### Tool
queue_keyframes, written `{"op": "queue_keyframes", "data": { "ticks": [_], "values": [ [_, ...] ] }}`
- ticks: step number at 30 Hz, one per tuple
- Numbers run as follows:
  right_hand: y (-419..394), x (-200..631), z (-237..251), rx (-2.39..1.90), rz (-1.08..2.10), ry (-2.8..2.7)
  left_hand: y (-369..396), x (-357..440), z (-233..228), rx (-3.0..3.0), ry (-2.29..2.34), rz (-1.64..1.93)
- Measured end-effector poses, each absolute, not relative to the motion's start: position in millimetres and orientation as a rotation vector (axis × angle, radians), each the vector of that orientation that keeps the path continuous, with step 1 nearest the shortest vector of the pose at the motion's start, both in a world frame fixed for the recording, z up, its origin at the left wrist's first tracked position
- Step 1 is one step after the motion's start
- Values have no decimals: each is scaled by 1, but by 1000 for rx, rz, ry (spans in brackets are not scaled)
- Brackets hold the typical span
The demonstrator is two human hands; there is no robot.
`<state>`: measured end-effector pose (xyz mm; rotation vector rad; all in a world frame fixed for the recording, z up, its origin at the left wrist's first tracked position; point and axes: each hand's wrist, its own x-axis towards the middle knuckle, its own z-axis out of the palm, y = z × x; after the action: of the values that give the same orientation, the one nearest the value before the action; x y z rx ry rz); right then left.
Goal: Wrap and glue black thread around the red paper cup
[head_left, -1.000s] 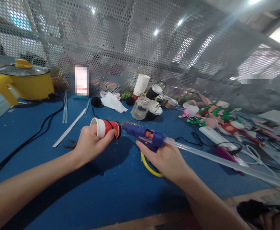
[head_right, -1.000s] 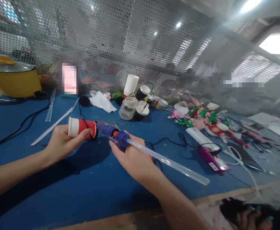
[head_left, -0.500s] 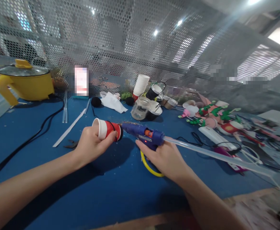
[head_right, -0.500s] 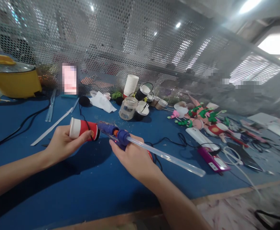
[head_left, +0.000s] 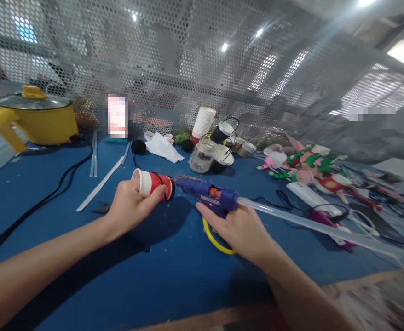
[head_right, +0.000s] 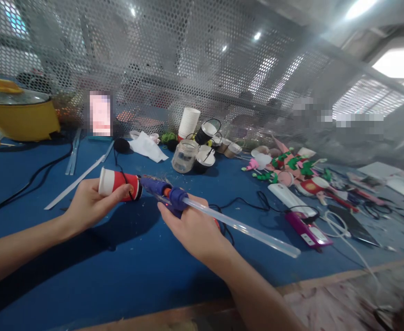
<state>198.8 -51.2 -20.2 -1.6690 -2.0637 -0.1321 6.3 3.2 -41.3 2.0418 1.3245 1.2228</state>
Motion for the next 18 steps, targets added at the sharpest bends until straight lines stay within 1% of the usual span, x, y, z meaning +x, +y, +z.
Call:
{"op": "queue_keyframes", "data": {
  "ticks": [7,13,18],
  "values": [
    [-52,198,-15,-1605,-29,-2037,3,6,-42,2023,1317,1216],
    [-51,200,-8,-1472,-50,-2203,4,7,-42,2025,1315,1212],
    [-52,196,-13,-1538,-5,-2007,4,5,-41,1983,1325,1194]
  ]
}}
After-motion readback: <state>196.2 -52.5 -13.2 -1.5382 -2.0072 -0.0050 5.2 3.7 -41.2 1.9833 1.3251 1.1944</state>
